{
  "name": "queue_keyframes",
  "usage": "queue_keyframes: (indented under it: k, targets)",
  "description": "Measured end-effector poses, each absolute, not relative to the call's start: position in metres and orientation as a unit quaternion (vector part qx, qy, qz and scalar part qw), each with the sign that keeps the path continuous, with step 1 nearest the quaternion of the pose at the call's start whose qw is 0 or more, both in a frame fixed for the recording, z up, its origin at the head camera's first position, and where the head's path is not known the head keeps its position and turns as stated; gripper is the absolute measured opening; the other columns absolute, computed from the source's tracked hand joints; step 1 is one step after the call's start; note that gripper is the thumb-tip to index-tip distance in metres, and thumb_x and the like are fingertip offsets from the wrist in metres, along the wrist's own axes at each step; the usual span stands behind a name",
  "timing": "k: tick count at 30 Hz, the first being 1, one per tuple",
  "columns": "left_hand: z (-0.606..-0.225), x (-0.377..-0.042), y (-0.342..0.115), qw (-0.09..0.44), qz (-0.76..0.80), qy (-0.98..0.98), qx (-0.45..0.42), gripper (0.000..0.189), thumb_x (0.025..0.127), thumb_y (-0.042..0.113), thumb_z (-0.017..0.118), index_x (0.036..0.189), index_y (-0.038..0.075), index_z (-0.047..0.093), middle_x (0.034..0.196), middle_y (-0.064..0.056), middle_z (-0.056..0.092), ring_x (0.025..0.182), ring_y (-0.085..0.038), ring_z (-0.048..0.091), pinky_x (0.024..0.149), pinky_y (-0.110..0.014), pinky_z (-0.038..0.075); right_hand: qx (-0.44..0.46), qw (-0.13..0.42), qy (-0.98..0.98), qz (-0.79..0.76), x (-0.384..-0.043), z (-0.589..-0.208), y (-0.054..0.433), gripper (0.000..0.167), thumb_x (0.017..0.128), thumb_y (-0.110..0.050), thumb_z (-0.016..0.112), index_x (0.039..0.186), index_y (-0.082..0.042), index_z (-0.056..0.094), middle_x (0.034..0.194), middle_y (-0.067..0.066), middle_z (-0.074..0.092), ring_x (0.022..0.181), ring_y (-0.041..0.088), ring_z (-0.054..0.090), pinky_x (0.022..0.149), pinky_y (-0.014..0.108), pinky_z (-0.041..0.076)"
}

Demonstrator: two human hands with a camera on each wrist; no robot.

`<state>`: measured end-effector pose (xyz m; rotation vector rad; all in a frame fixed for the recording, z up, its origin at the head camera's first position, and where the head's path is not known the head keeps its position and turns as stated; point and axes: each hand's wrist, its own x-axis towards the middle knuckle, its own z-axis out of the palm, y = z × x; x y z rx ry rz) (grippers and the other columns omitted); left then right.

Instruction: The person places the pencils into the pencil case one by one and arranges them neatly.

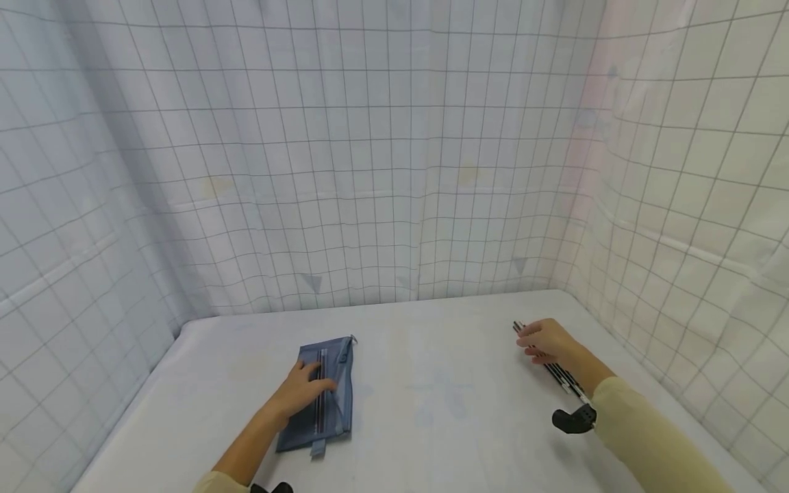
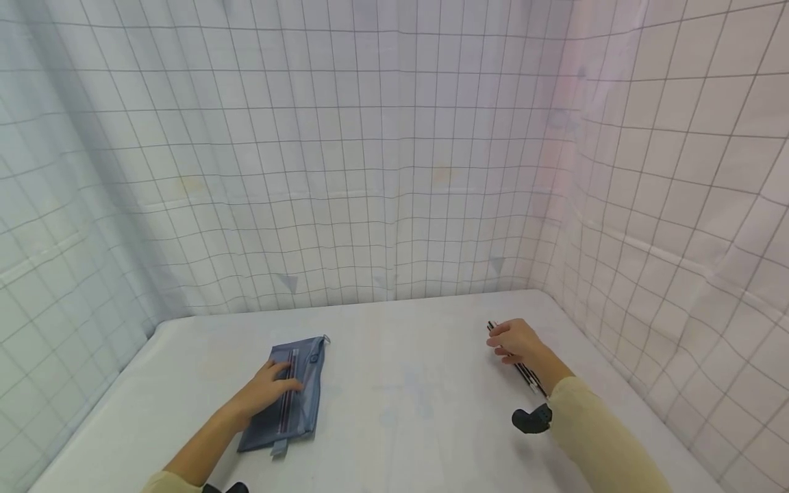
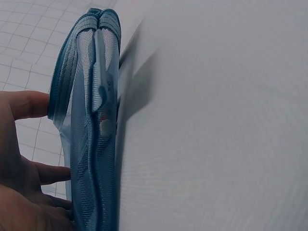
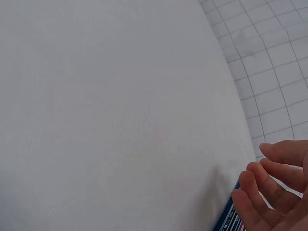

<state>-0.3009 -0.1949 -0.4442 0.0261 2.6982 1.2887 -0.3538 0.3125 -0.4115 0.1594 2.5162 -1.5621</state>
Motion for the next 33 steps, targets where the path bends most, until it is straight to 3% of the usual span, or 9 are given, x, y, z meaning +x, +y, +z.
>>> queue_keyframes:
  k: [4,16,25,33]
  targets:
    - [-0.445,-0.301,-0.195,0.075,0.43,0.9,0.008,0.086,0.091,0.038,0.068,0.153,-0.012,0.035,0.16,-0.043,0.005,0.144,-0.066,0.009,0.11,-0.078,0.017,0.06,0.073,0.849,-0.519,-0.353,-0.415,0.321,0.039,0.099,-0.005,0.066,0.131,0.015,0.056,0.111,0.019,0.065,0.089,0.025,0.068,0.074,0.038,0.06]
    - [-0.441,-0.298,-0.195,0.078,0.429,0.9,0.008,0.085,0.092,0.037,0.067,0.153,-0.012,0.034,0.16,-0.044,0.004,0.144,-0.066,0.007,0.11,-0.078,0.017,0.04,0.018,0.918,-0.393,-0.355,-0.432,0.336,0.031,0.094,-0.005,0.069,0.12,0.012,0.065,0.104,0.017,0.069,0.083,0.022,0.068,0.067,0.034,0.06]
    - [-0.444,-0.298,-0.192,0.077,0.431,0.899,0.001,0.085,0.091,0.037,0.067,0.153,-0.011,0.035,0.161,-0.043,0.004,0.144,-0.066,0.008,0.11,-0.078,0.017,-0.01,-0.03,0.975,-0.22,-0.356,-0.443,0.332,0.027,0.086,-0.005,0.07,0.108,0.008,0.072,0.101,0.02,0.071,0.085,0.031,0.067,0.07,0.048,0.056]
    - [-0.442,-0.296,-0.193,0.072,0.439,0.895,0.01,0.086,0.089,0.035,0.068,0.153,-0.012,0.035,0.161,-0.042,0.003,0.145,-0.065,0.007,0.111,-0.078,0.016,-0.007,-0.035,0.986,-0.163,-0.358,-0.445,0.319,0.025,0.086,-0.007,0.069,0.106,0.007,0.074,0.098,0.02,0.073,0.08,0.029,0.067,0.064,0.044,0.056]
